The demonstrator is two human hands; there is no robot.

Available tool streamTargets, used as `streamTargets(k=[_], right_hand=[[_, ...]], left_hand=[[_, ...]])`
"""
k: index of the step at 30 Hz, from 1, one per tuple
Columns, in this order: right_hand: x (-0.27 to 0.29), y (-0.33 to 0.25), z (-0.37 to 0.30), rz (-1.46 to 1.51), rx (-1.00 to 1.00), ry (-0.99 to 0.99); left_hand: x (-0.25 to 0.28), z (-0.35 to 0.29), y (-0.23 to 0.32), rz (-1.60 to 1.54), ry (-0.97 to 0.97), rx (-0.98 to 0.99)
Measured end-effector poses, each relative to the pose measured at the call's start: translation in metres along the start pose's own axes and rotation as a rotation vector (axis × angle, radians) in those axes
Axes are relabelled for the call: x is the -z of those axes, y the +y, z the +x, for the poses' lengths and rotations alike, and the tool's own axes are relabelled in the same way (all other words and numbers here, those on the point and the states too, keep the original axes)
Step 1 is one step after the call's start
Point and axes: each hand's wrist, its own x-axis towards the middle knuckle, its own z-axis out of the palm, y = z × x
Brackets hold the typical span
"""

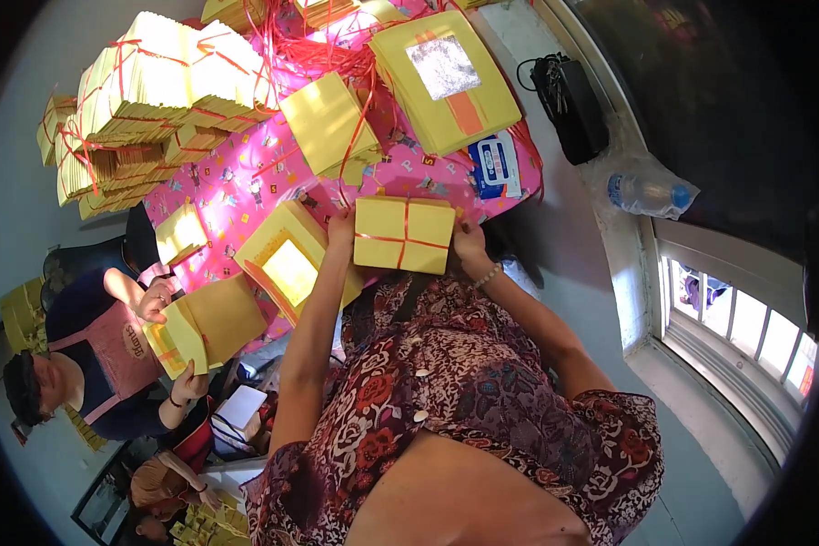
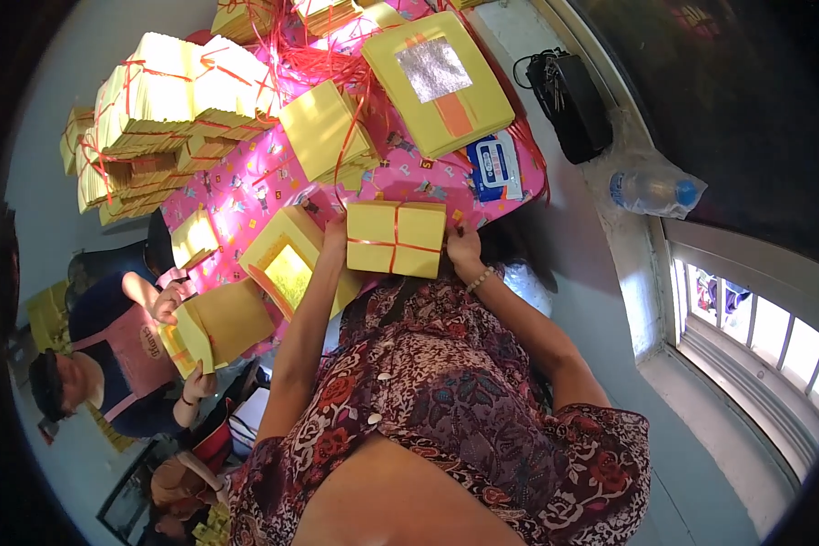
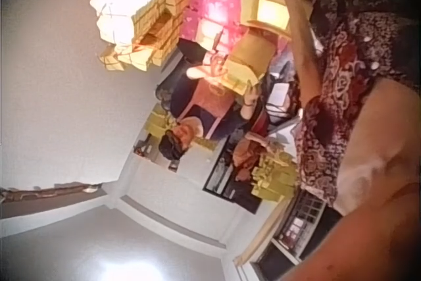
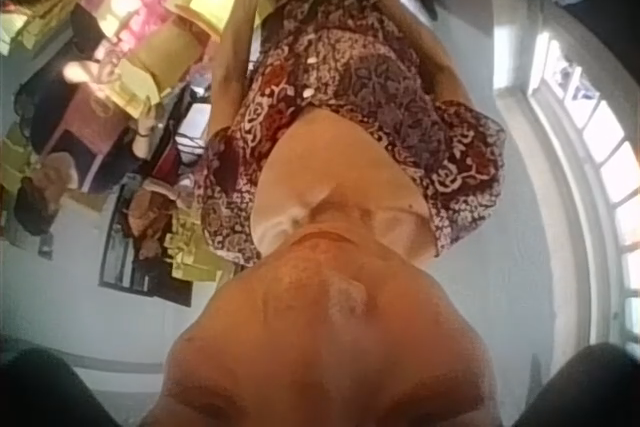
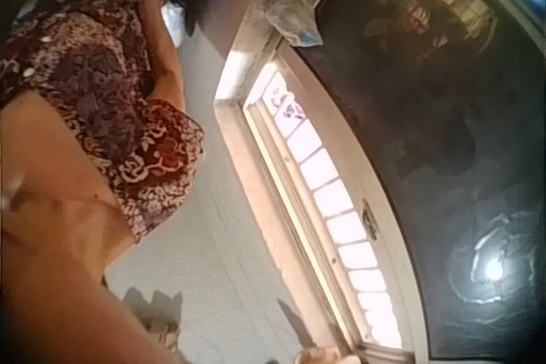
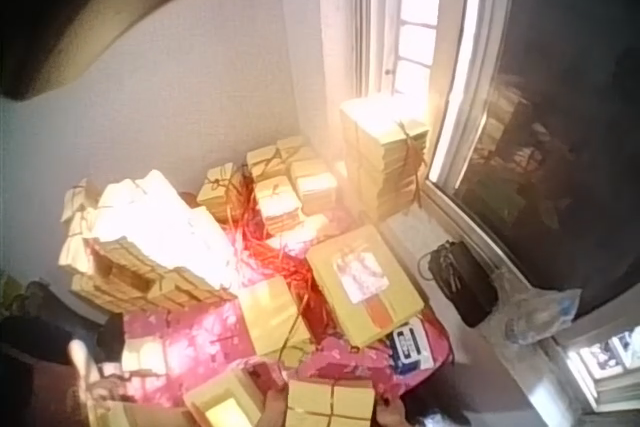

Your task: Bundling stacks of yellow paper with red ribbon.

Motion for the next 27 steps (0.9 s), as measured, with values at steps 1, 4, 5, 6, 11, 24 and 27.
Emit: streamTargets(k=[1,4,5,6,11,24,27], right_hand=[[0.004,0.012,0.007,0.004,0.004,0.008],[0.012,0.013,0.009,0.291,0.23,-0.003],[0.014,-0.002,0.0,0.287,0.236,-0.011],[0.014,-0.014,-0.009,0.388,0.236,-0.071],[0.013,-0.032,-0.011,0.395,0.38,-0.163],[-0.013,-0.098,0.017,0.412,0.579,-0.373],[-0.009,-0.079,0.04,0.322,0.64,-0.366]], left_hand=[[-0.006,-0.004,0.002,0.061,0.018,-0.056],[-0.027,-0.029,0.019,-0.088,0.016,-0.149],[-0.031,-0.04,0.027,-0.302,0.004,-0.186],[-0.028,-0.046,0.031,-0.45,-0.062,-0.205],[-0.027,-0.067,0.05,-0.603,-0.075,-0.255],[-0.006,-0.05,0.049,-0.802,-0.059,-0.511],[-0.012,-0.053,0.047,-0.519,0.072,-0.56]])
